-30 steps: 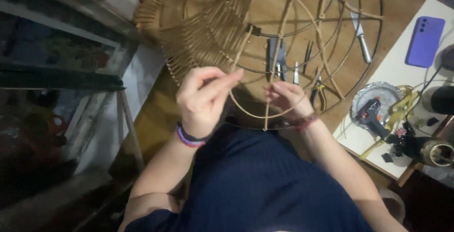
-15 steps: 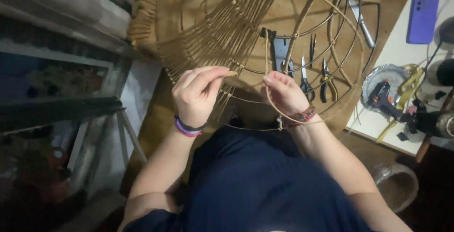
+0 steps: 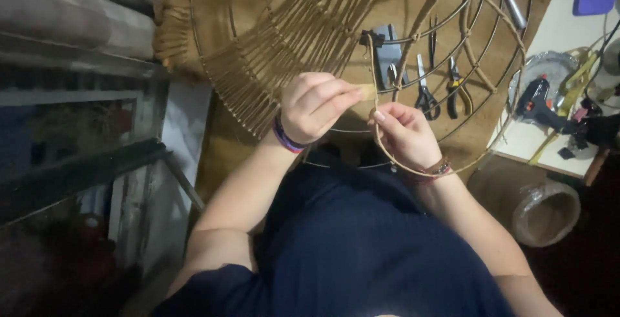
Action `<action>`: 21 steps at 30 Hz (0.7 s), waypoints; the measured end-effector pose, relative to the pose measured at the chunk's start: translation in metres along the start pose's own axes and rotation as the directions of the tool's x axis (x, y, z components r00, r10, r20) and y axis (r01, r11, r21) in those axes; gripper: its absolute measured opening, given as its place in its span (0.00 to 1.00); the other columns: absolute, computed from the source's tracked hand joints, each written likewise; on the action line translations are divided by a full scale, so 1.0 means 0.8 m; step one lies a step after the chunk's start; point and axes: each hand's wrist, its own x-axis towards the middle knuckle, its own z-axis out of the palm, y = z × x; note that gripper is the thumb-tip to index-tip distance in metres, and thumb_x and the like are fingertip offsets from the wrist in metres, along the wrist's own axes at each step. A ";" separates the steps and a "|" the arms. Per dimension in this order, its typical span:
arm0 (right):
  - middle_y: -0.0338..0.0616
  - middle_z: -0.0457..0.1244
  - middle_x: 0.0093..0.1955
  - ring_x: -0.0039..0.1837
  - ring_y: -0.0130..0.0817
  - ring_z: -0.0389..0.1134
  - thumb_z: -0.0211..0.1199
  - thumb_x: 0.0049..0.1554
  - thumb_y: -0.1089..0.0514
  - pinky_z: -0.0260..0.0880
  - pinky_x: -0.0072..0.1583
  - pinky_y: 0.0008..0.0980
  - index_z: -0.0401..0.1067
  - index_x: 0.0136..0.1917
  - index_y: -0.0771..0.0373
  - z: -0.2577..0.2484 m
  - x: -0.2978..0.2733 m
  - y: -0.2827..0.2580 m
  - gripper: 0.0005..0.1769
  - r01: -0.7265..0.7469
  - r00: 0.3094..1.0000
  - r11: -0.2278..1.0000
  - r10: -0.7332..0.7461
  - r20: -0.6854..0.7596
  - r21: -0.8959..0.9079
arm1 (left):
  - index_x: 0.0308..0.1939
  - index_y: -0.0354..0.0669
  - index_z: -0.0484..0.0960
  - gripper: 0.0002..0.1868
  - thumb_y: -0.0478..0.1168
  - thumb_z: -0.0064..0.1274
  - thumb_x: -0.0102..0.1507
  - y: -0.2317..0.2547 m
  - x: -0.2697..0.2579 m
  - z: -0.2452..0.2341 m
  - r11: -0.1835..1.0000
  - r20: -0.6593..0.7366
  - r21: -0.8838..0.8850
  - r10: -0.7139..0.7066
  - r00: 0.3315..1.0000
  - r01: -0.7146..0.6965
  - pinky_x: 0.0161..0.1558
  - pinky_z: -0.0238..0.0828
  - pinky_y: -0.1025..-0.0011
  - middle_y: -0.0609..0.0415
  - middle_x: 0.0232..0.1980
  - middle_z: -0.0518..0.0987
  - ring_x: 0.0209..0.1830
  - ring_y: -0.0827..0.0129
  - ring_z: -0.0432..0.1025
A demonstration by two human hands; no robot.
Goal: Weaving and securing wicker-like material onto a metal frame to create a furniture structure using a hot glue gun and pliers.
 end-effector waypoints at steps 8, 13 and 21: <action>0.45 0.64 0.27 0.30 0.25 0.65 0.65 0.62 0.62 0.64 0.31 0.22 0.77 0.46 0.70 0.016 -0.014 -0.020 0.07 0.053 0.993 0.968 -0.077 -0.089 -0.246 | 0.34 0.46 0.87 0.06 0.35 0.59 0.66 -0.013 0.002 0.004 0.997 0.057 -0.033 0.074 0.996 -0.072 0.38 0.76 0.71 0.55 0.38 0.81 0.34 0.66 0.75; 0.43 0.66 0.29 0.34 0.23 0.66 0.66 0.61 0.61 0.68 0.36 0.24 0.78 0.47 0.67 0.018 -0.017 -0.039 0.06 0.047 0.994 0.923 -0.081 -0.075 -0.383 | 0.33 0.45 0.87 0.08 0.35 0.57 0.67 -0.016 0.001 0.008 0.991 0.076 -0.049 0.127 0.989 -0.123 0.37 0.76 0.71 0.54 0.36 0.81 0.33 0.66 0.74; 0.41 0.67 0.30 0.37 0.22 0.66 0.67 0.61 0.60 0.69 0.39 0.23 0.79 0.47 0.65 0.025 -0.019 -0.051 0.06 0.073 0.993 0.879 -0.109 -0.050 -0.472 | 0.34 0.46 0.87 0.09 0.36 0.55 0.69 -0.021 -0.003 0.009 0.990 0.069 -0.042 0.135 0.988 -0.132 0.39 0.75 0.71 0.55 0.37 0.81 0.35 0.66 0.74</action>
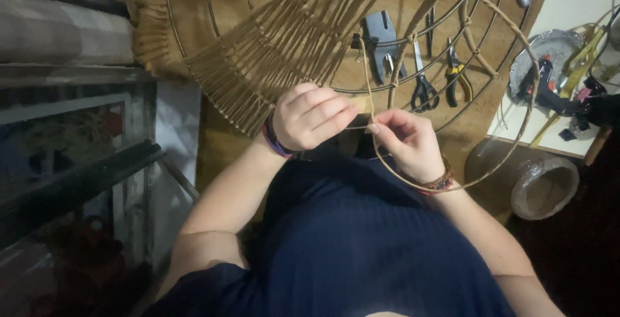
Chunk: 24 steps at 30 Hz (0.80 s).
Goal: Weaving and securing wicker-like material onto a metal frame to create a furniture structure using a hot glue gun and pliers.
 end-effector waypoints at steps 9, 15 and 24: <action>0.40 0.68 0.32 0.39 0.22 0.66 0.68 0.60 0.60 0.71 0.42 0.24 0.78 0.46 0.65 0.006 0.000 -0.003 0.05 -0.014 1.000 1.000 0.014 0.013 0.024 | 0.40 0.51 0.88 0.05 0.40 0.57 0.68 0.002 -0.001 0.010 0.998 -0.018 0.039 -0.044 0.999 0.044 0.44 0.74 0.72 0.59 0.43 0.83 0.42 0.69 0.74; 0.41 0.68 0.32 0.39 0.21 0.67 0.66 0.62 0.59 0.72 0.42 0.25 0.78 0.47 0.65 0.004 0.000 0.009 0.07 -0.055 0.998 0.996 0.052 0.043 0.069 | 0.40 0.54 0.89 0.04 0.41 0.59 0.67 -0.004 -0.009 0.013 0.999 0.019 -0.006 -0.046 0.999 0.046 0.45 0.73 0.72 0.62 0.44 0.84 0.44 0.70 0.73; 0.42 0.67 0.30 0.37 0.24 0.70 0.65 0.62 0.61 0.74 0.40 0.25 0.77 0.45 0.67 0.010 0.000 0.014 0.06 -0.079 0.996 0.979 0.071 0.046 0.189 | 0.46 0.56 0.89 0.06 0.43 0.58 0.68 -0.004 -0.019 0.024 0.995 -0.002 -0.082 -0.055 0.998 0.055 0.49 0.72 0.74 0.64 0.52 0.86 0.49 0.73 0.75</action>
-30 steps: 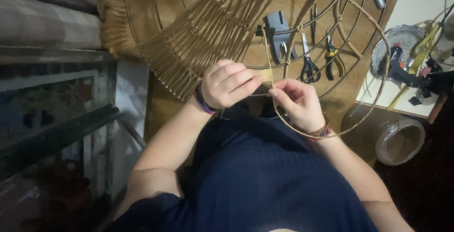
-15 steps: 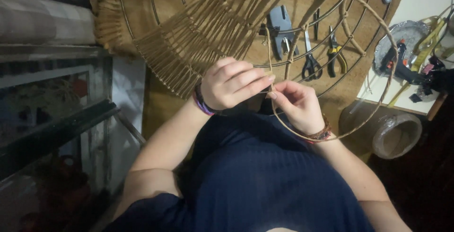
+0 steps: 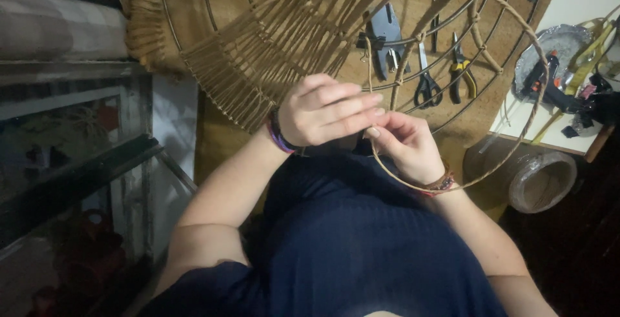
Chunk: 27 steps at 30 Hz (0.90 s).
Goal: Weaving and securing wicker-like material onto a metal frame to create a furniture structure using a hot glue gun and pliers.
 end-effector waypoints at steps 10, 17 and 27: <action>0.43 0.66 0.28 0.33 0.23 0.69 0.64 0.62 0.61 0.71 0.34 0.22 0.75 0.46 0.68 -0.003 -0.004 0.012 0.06 -0.077 0.997 0.982 0.080 -0.012 0.174 | 0.43 0.54 0.90 0.13 0.47 0.50 0.71 -0.005 0.000 0.018 0.939 0.033 -0.305 -0.154 0.987 0.157 0.56 0.70 0.68 0.65 0.48 0.87 0.53 0.68 0.79; 0.45 0.64 0.28 0.33 0.27 0.70 0.63 0.62 0.62 0.73 0.34 0.24 0.73 0.46 0.69 -0.002 -0.007 0.020 0.06 -0.119 0.991 0.964 0.132 -0.038 0.236 | 0.36 0.53 0.89 0.12 0.45 0.53 0.70 -0.003 0.000 0.014 0.968 0.075 -0.229 -0.091 0.993 0.106 0.47 0.68 0.71 0.64 0.42 0.85 0.44 0.69 0.76; 0.44 0.63 0.27 0.30 0.22 0.66 0.63 0.62 0.62 0.65 0.30 0.18 0.74 0.45 0.69 0.009 -0.001 0.010 0.07 -0.079 0.995 0.966 0.090 -0.033 0.244 | 0.39 0.59 0.89 0.09 0.48 0.54 0.70 -0.012 -0.015 0.014 0.987 0.170 -0.150 -0.041 0.985 0.067 0.49 0.65 0.70 0.68 0.47 0.84 0.48 0.70 0.71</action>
